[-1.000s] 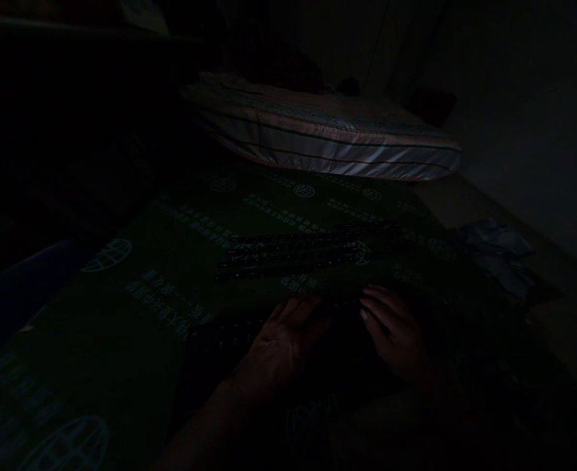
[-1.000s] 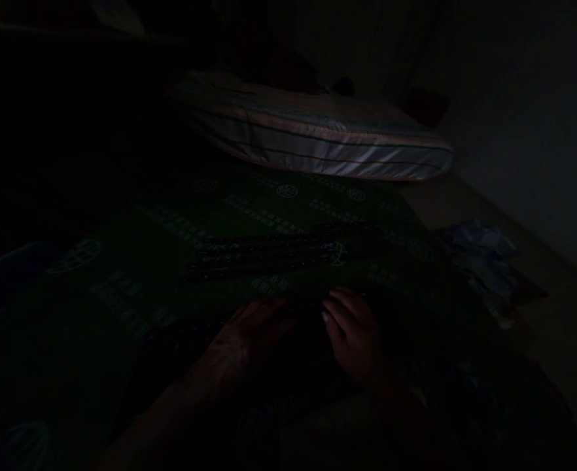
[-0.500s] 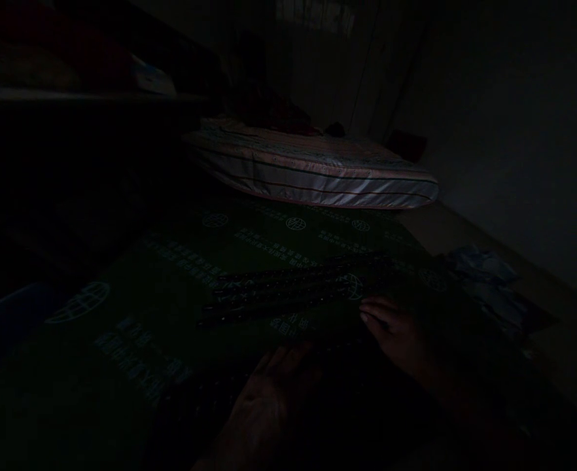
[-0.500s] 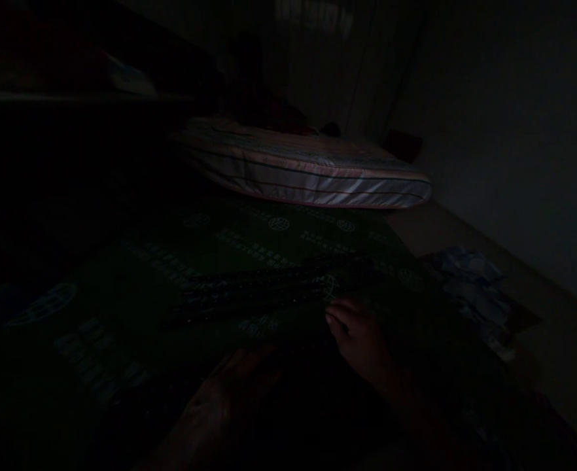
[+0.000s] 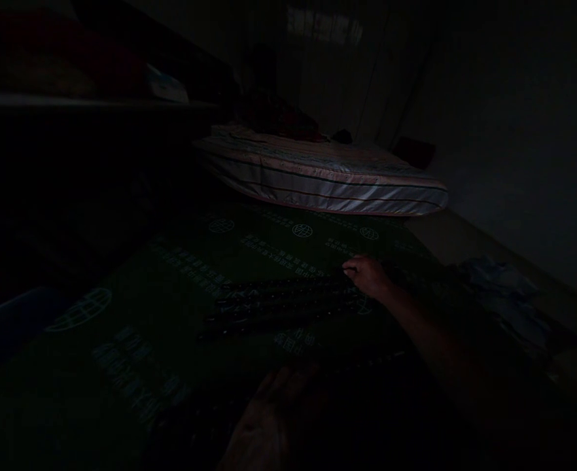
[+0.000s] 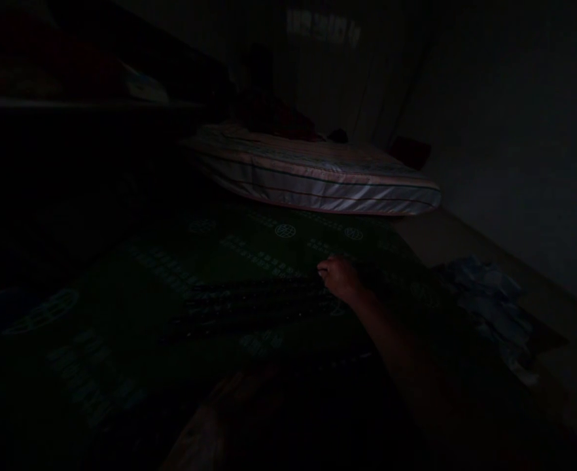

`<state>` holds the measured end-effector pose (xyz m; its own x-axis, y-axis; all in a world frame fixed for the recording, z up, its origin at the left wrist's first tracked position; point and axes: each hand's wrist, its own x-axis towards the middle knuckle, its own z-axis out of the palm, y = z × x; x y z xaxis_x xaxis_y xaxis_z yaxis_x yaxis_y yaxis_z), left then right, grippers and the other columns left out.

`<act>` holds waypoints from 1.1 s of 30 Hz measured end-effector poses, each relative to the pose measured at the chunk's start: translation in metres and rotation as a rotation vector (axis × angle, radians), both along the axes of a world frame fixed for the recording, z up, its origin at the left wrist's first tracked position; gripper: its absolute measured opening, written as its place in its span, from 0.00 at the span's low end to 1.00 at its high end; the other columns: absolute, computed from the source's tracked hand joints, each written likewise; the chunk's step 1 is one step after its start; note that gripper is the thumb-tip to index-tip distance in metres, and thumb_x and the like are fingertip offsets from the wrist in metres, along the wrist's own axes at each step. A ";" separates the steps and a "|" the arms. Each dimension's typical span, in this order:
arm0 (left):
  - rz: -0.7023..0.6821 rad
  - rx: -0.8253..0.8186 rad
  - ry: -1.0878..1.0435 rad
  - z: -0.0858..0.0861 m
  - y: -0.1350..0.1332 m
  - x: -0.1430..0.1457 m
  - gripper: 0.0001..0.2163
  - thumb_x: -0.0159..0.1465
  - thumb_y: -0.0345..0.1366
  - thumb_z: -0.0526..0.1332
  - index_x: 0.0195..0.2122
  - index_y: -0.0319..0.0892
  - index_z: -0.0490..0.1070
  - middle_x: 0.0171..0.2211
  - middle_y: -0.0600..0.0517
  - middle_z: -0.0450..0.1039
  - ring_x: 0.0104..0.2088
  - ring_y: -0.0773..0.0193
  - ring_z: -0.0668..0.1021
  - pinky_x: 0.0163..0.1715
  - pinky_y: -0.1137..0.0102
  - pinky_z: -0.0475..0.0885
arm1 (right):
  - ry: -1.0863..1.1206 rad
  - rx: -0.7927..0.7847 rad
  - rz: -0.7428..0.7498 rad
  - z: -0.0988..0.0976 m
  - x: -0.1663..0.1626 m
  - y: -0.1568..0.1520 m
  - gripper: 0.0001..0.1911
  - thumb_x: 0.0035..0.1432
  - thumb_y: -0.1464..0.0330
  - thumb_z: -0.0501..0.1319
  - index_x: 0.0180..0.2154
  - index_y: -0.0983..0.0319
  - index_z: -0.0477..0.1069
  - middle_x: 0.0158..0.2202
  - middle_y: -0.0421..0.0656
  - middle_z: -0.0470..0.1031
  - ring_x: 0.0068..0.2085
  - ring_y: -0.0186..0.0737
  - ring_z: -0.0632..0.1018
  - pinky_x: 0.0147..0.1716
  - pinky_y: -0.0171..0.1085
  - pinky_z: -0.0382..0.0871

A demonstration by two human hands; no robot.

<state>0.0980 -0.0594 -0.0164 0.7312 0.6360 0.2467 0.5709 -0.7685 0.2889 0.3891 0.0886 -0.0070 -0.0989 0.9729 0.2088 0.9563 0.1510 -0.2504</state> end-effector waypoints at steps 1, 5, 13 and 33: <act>-0.001 -0.001 -0.001 0.000 0.000 0.000 0.14 0.65 0.39 0.56 0.50 0.42 0.66 0.51 0.46 0.67 0.46 0.58 0.73 0.45 0.57 0.71 | -0.025 -0.023 0.003 0.000 -0.001 0.007 0.10 0.56 0.72 0.58 0.38 0.60 0.77 0.38 0.45 0.76 0.38 0.39 0.76 0.39 0.35 0.67; -0.005 -0.008 -0.002 -0.001 -0.001 -0.001 0.14 0.65 0.39 0.56 0.50 0.43 0.66 0.52 0.45 0.66 0.46 0.58 0.73 0.45 0.57 0.71 | -0.108 -0.113 0.026 0.001 -0.002 0.026 0.09 0.55 0.71 0.60 0.38 0.59 0.77 0.39 0.45 0.76 0.41 0.40 0.76 0.40 0.35 0.66; -0.016 -0.011 -0.015 -0.003 -0.001 -0.001 0.13 0.66 0.39 0.56 0.50 0.44 0.66 0.53 0.45 0.66 0.47 0.58 0.72 0.46 0.57 0.70 | -0.189 -0.199 0.081 -0.002 -0.003 0.041 0.09 0.55 0.69 0.62 0.39 0.57 0.77 0.43 0.43 0.76 0.45 0.40 0.75 0.44 0.35 0.65; -0.027 -0.006 -0.021 -0.002 -0.001 0.000 0.14 0.65 0.39 0.56 0.51 0.43 0.66 0.53 0.45 0.66 0.47 0.58 0.72 0.46 0.57 0.70 | -0.305 -0.199 0.259 -0.002 -0.004 0.051 0.06 0.55 0.72 0.61 0.33 0.61 0.78 0.41 0.46 0.76 0.46 0.42 0.73 0.46 0.36 0.64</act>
<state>0.0979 -0.0607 -0.0187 0.7429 0.6173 0.2590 0.5434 -0.7820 0.3052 0.3855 0.1392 -0.0089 -0.3730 0.9261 -0.0568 0.9278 0.3730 -0.0113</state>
